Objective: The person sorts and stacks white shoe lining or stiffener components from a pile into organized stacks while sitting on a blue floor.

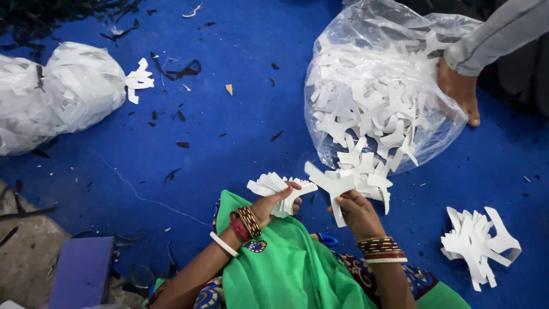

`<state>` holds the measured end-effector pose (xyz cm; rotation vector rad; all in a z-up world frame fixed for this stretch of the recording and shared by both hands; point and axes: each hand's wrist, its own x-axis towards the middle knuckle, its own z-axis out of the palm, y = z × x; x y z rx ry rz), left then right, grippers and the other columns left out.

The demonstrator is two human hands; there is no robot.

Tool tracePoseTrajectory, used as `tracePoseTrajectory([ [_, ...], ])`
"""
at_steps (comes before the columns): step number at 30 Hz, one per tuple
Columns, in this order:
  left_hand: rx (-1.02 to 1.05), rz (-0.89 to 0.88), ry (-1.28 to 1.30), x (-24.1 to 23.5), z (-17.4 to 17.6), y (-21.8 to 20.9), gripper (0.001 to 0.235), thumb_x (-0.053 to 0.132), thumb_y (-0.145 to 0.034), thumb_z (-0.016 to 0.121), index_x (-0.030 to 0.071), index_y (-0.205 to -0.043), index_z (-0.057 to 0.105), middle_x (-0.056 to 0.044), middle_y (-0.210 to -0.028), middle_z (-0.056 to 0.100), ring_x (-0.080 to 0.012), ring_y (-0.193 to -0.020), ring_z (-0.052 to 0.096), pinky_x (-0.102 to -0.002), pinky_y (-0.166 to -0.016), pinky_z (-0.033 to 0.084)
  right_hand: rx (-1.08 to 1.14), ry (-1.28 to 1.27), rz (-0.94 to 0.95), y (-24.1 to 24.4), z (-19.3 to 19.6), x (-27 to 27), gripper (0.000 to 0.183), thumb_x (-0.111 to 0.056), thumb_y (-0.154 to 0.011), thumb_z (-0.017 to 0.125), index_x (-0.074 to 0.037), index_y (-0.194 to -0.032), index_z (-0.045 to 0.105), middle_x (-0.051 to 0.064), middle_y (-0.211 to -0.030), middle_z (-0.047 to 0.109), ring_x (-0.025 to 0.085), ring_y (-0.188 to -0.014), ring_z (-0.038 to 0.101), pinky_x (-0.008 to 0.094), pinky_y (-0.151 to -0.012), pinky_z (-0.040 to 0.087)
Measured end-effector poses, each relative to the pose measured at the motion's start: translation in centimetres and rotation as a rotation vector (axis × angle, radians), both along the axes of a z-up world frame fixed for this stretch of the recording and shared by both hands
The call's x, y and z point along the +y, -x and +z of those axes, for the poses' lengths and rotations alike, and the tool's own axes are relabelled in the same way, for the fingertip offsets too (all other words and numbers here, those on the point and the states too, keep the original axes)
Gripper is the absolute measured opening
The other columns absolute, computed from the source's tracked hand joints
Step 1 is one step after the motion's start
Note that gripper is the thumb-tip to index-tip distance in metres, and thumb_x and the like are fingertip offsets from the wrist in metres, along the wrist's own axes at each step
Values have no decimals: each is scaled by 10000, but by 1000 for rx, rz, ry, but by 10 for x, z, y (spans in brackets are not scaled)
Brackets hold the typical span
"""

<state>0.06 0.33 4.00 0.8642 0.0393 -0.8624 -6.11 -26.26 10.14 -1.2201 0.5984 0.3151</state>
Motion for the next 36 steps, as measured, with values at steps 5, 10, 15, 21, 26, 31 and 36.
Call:
tracePoseTrajectory([
  [5,36,-15,-32,-1,-1,-1,362,307,-1015,550,134,-1323,628,-74,-1000,746,-179,-876,719,-320,-770,600,-67,53,104,3,-37,-7,186,-101,-939,659,-5,-1098,669,68,-921,665,183,-785,686,309,-676,524],
  [10,-16,-29,63,1,11,1,358,260,-1055,577,105,-1375,617,-85,-1047,726,-162,-949,703,-297,-840,580,-87,108,162,-1,-5,5,409,-133,-870,717,-72,-1273,672,38,-998,698,128,-770,642,273,-677,512],
  [15,-4,-71,-25,1,18,1,354,290,-1026,574,118,-1329,636,-71,-1042,723,-150,-897,698,-312,-776,572,36,338,29,-4,15,8,551,-135,-777,814,-75,-1305,671,86,-1084,726,166,-892,687,293,-803,561],
  [21,-3,-131,-34,-1,1,1,375,337,-1013,622,112,-1312,638,-71,-1062,709,-152,-921,707,-310,-799,588,8,-4,-210,-5,-16,0,394,-197,-887,730,-71,-1253,655,71,-1139,718,169,-1067,706,318,-903,552],
  [26,-20,-131,-35,-1,2,1,416,367,-1006,628,113,-1335,619,-75,-1071,716,-150,-923,709,-312,-807,591,-100,-91,-188,-5,3,6,375,-185,-995,652,-65,-1351,647,44,-1141,672,163,-1011,630,340,-883,517],
  [31,-7,-142,-16,-1,8,1,490,389,-987,639,134,-1402,586,-68,-1079,712,-141,-924,706,-301,-803,592,-102,110,-3,-5,2,12,420,-130,-930,619,-98,-1348,655,-1,-1189,720,119,-1028,668,309,-935,543],
  [36,-35,-236,-1,-3,17,7,618,427,-933,692,145,-1465,556,-35,-1253,695,-149,-1096,684,-340,-922,585,-299,253,240,-7,7,36,245,-80,-926,718,10,-1153,735,89,-1064,768,133,-954,725,294,-879,602],
])
